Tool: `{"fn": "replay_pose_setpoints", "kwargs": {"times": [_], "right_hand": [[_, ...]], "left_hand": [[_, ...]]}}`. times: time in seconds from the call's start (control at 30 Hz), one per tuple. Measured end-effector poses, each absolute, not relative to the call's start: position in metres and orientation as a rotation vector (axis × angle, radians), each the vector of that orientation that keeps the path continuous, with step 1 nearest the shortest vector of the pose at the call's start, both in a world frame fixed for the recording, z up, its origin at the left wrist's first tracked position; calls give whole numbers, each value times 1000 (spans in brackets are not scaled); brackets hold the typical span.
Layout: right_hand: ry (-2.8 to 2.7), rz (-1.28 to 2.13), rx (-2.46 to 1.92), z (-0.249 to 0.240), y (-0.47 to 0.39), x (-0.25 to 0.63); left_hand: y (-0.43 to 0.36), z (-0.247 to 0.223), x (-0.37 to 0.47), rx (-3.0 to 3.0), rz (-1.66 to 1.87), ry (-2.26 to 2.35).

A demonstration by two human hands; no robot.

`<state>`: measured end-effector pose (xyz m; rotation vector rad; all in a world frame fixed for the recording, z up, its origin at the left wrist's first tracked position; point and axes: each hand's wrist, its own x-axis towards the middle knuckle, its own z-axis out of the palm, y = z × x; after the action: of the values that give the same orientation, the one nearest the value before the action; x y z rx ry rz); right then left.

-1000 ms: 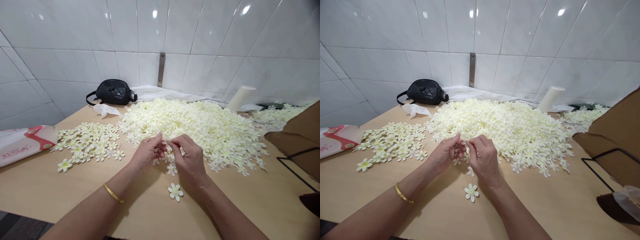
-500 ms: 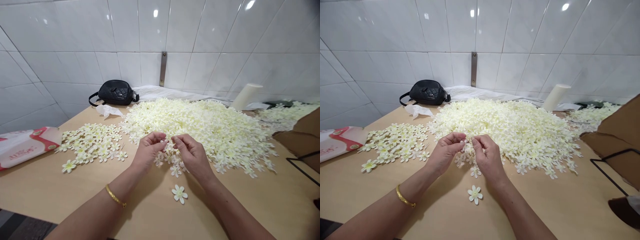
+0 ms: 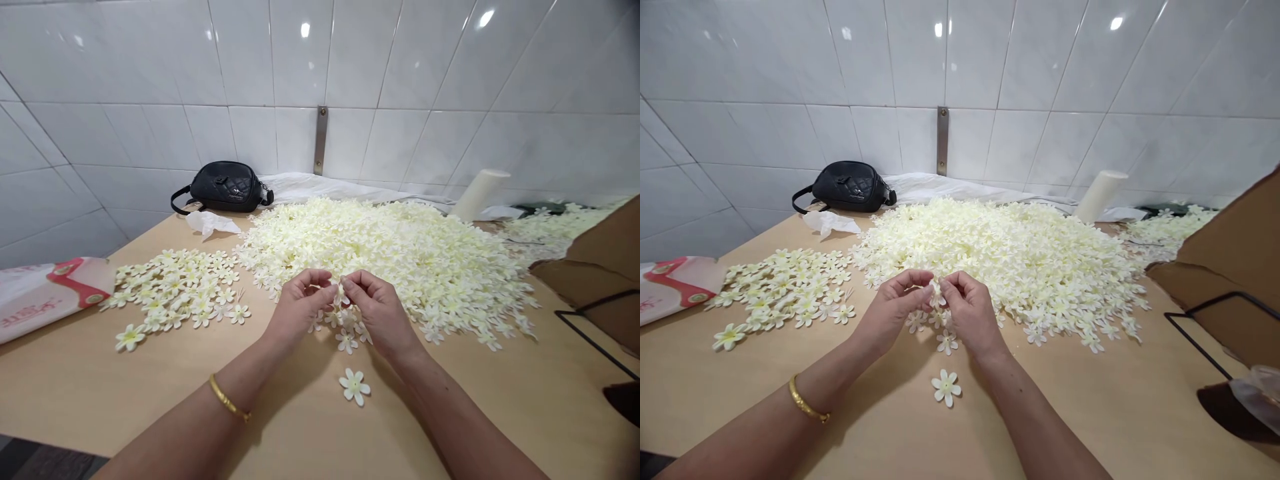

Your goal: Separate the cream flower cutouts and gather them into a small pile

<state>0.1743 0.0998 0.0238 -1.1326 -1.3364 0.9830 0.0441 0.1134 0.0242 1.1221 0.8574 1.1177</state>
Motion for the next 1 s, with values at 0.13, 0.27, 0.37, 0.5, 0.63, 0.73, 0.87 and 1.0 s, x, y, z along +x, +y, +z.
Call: {"fn": "replay_pose_setpoints", "kwargs": {"times": [0.13, 0.27, 0.37, 0.5, 0.63, 0.73, 0.87, 1.0], "right_hand": [[-1284, 1009, -1125, 27, 100, 174], [-1084, 1237, -1030, 24, 103, 175], [-977, 1297, -1028, 23, 105, 177], [-1072, 1281, -1021, 23, 104, 178], [-1142, 1176, -1052, 20, 105, 176], [-1155, 1040, -1111, 18, 109, 179], [-1280, 631, -1222, 18, 114, 187], [-1321, 484, -1264, 19, 111, 190]], "left_hand": [[118, 21, 43, 1056, 1003, 796], [117, 21, 44, 1152, 1055, 863], [118, 21, 44, 1230, 1100, 922], [120, 19, 43, 1293, 1107, 950], [119, 19, 44, 1343, 1075, 978], [116, 22, 45, 1345, 1077, 1038], [113, 28, 48, 1381, 1130, 1134], [121, 44, 55, 1511, 1191, 1162]]}}
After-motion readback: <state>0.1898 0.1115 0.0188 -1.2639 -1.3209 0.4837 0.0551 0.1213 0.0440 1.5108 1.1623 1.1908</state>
